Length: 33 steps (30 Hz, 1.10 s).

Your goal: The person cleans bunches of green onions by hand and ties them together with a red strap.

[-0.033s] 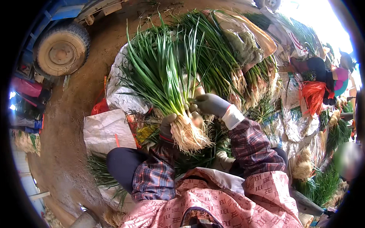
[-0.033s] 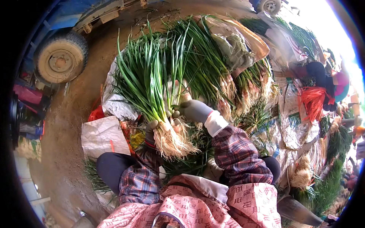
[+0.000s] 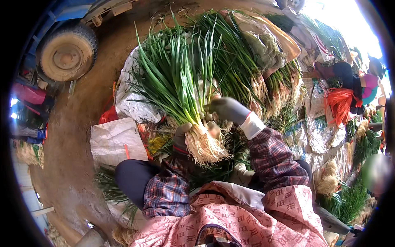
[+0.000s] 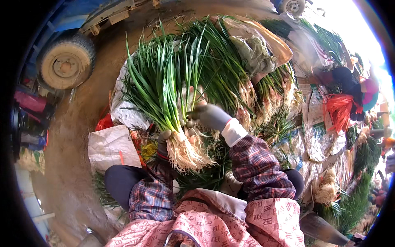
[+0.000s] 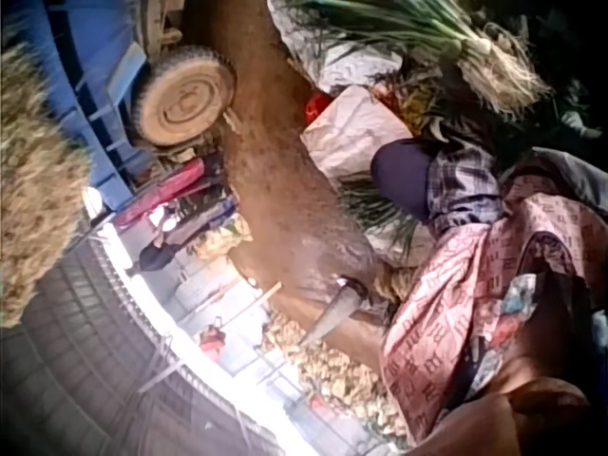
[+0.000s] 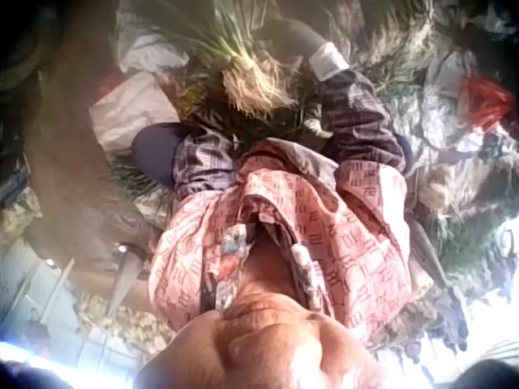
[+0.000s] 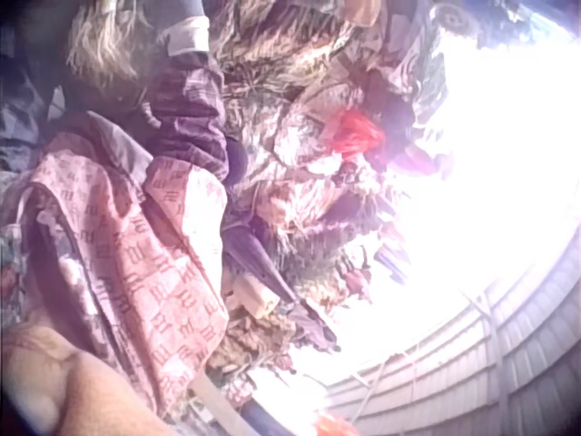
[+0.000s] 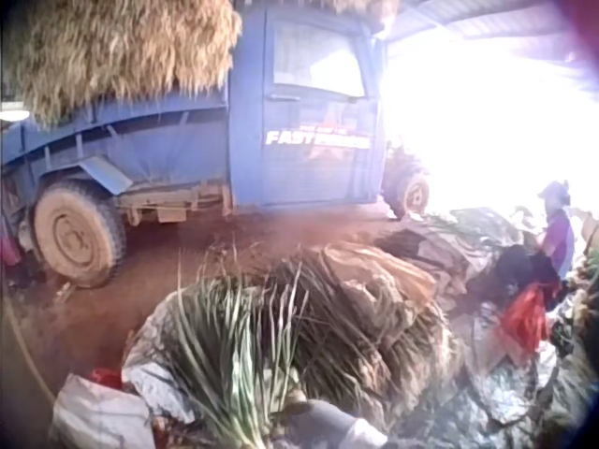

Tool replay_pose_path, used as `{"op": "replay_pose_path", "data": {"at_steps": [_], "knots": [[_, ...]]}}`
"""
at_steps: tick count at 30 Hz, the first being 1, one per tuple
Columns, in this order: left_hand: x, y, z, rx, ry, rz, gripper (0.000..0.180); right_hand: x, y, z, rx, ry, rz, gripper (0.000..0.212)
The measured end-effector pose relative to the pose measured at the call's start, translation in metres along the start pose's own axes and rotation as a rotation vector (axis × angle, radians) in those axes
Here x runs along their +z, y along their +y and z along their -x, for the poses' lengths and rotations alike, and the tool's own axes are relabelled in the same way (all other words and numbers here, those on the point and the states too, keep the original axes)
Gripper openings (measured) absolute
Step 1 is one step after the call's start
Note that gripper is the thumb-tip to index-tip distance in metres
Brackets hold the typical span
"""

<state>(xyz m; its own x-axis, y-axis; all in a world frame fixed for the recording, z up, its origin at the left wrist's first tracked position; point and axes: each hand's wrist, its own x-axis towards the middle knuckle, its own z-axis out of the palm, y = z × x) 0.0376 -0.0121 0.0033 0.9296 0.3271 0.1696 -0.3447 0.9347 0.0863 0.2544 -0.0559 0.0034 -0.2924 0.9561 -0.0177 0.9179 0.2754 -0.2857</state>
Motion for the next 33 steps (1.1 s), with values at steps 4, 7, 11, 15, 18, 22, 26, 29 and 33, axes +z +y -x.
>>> {"op": "replay_pose_path", "data": {"at_steps": [4,7,11,15,18,22,26,29,33], "knots": [[-0.006,0.0,0.004,0.02,0.057,-0.048,0.046,-0.001,0.036,-0.007,0.204,0.451,0.009,0.024],[-0.01,-0.001,0.005,0.021,-0.037,0.015,0.045,-0.033,0.043,-0.003,0.735,0.579,-1.358,0.023],[-0.018,0.001,0.004,0.023,-0.123,0.05,0.048,-0.063,0.01,0.01,0.999,0.709,0.297,0.032],[-0.024,0.0,0.002,0.078,-0.181,0.032,0.053,-0.037,-0.038,0.011,1.077,0.284,-0.448,0.048],[-0.023,0.0,0.002,0.097,-0.119,0.047,0.059,-0.005,-0.052,-0.02,0.912,0.025,-0.448,0.064],[-0.028,0.006,0.014,0.128,-0.063,-0.041,0.065,-0.002,-0.054,-0.012,0.997,0.237,-0.518,0.05],[-0.059,0.019,0.032,0.048,0.249,-0.132,0.066,-0.018,-0.067,0.014,0.82,0.338,-0.491,0.051],[-0.088,0.032,0.031,-0.133,0.003,0.182,0.061,-0.015,-0.088,0.013,0.604,0.272,-0.212,0.043],[-0.096,0.023,0.029,-0.079,-0.009,0.16,0.049,-0.011,-0.099,0.008,0.597,0.28,0.065,0.034]]}}
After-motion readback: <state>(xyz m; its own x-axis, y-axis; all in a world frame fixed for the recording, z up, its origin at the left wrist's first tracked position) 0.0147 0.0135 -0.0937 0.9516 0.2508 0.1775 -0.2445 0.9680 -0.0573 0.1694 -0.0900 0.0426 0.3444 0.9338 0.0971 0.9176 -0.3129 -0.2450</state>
